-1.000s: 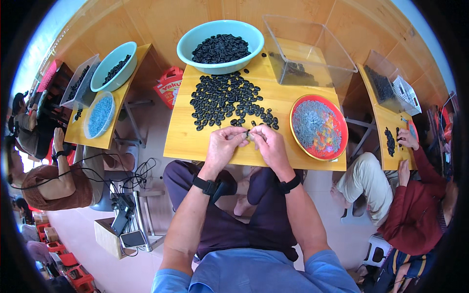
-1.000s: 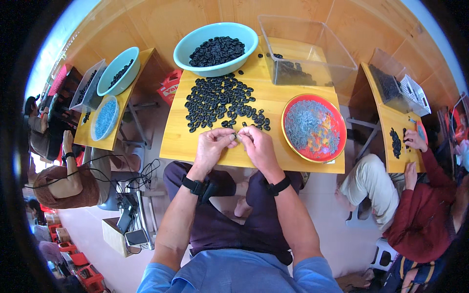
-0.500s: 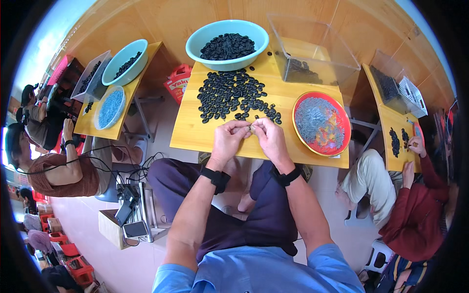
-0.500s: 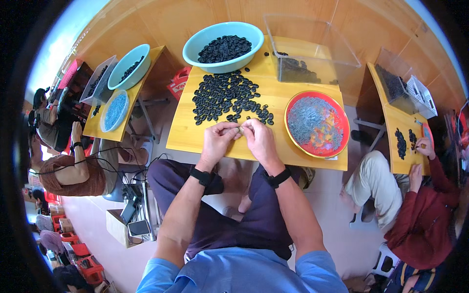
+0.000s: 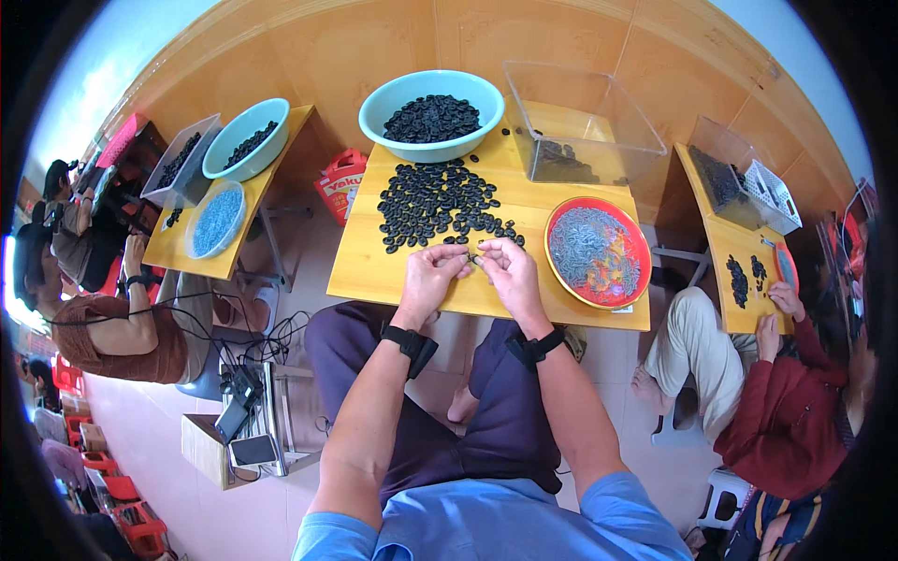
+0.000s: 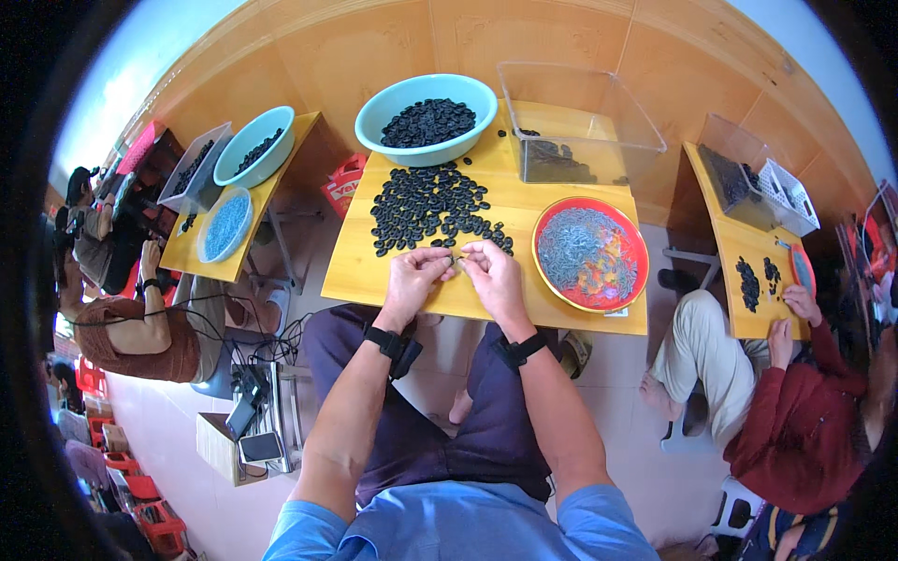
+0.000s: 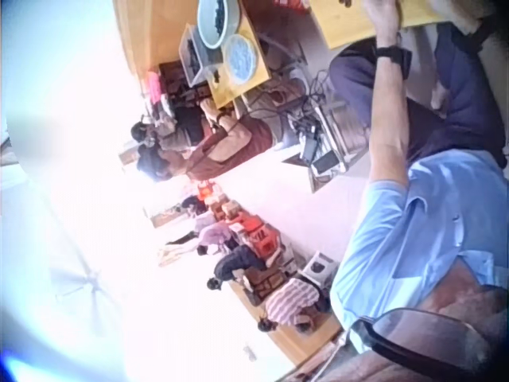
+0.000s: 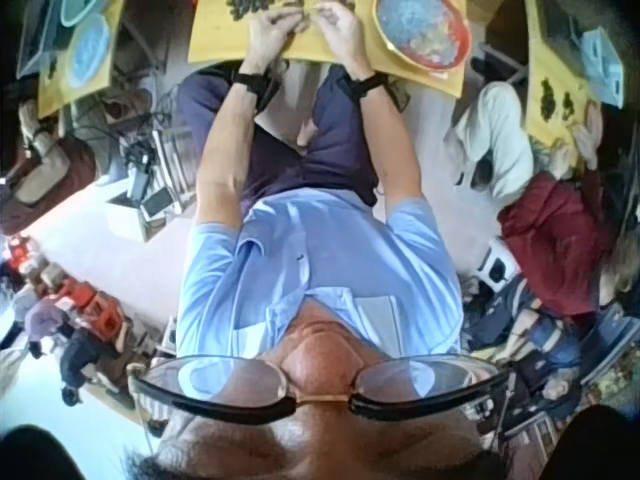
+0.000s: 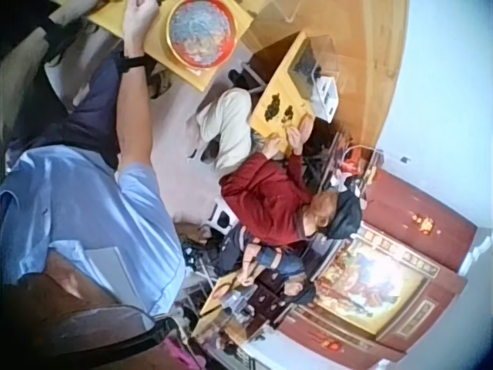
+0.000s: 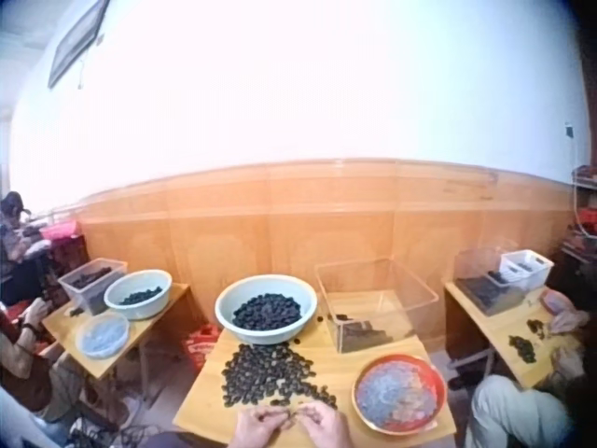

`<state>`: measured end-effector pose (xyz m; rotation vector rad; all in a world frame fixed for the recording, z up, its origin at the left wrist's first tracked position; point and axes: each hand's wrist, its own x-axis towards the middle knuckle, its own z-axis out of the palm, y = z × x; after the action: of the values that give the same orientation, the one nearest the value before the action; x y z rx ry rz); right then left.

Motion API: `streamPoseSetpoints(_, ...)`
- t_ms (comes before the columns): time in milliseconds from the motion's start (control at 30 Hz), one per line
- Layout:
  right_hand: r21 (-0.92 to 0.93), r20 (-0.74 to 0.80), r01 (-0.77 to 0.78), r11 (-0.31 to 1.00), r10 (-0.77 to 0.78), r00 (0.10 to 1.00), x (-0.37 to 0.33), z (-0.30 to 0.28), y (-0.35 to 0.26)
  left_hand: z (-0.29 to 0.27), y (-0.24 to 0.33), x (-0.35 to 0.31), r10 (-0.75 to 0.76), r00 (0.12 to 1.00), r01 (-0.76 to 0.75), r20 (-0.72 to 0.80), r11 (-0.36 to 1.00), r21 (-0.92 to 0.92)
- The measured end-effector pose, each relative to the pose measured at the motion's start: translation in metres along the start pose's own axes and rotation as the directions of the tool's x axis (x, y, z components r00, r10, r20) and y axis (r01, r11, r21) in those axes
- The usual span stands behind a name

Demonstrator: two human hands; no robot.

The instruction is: Sorting and inspecting small black plastic or rubber parts from a pile on a table.

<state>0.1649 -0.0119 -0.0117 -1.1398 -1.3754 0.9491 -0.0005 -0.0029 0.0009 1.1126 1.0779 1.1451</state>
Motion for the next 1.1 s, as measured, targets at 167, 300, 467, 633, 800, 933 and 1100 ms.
streamPoseSetpoints(167,-0.060,-0.005,-0.029,0.998,0.029,1.000,0.001,0.002,0.003,-0.001,-0.001,0.001,0.024,0.999,-0.025,0.031,0.999,0.038)
streamPoseSetpoints(300,-0.079,-0.016,-0.015,0.997,0.013,1.000,0.002,0.003,0.004,0.000,-0.007,0.003,0.047,0.998,-0.048,0.041,0.999,0.023)
streamPoseSetpoints(467,-0.144,0.015,-0.041,0.989,0.044,0.999,0.001,0.002,-0.004,0.000,-0.008,0.002,0.058,0.998,-0.060,0.029,0.997,0.045)
streamPoseSetpoints(633,-0.053,-0.053,-0.066,0.996,0.063,0.997,-0.001,0.007,-0.011,-0.003,-0.008,0.002,0.041,0.999,-0.041,0.023,0.999,-0.016)
streamPoseSetpoints(800,-0.111,-0.201,-0.088,0.990,0.064,0.977,-0.001,0.005,-0.006,-0.001,-0.007,0.001,0.050,0.993,-0.068,-0.110,0.983,-0.171)
streamPoseSetpoints(933,-0.492,-0.081,0.061,0.868,-0.116,0.990,0.000,0.011,-0.016,-0.005,-0.004,0.001,0.030,0.995,-0.043,-0.097,0.989,-0.139)
streamPoseSetpoints(1100,-0.635,-0.041,0.080,0.768,-0.138,0.990,0.000,0.016,-0.016,-0.004,-0.003,0.001,0.016,0.997,-0.028,-0.075,0.987,-0.161)
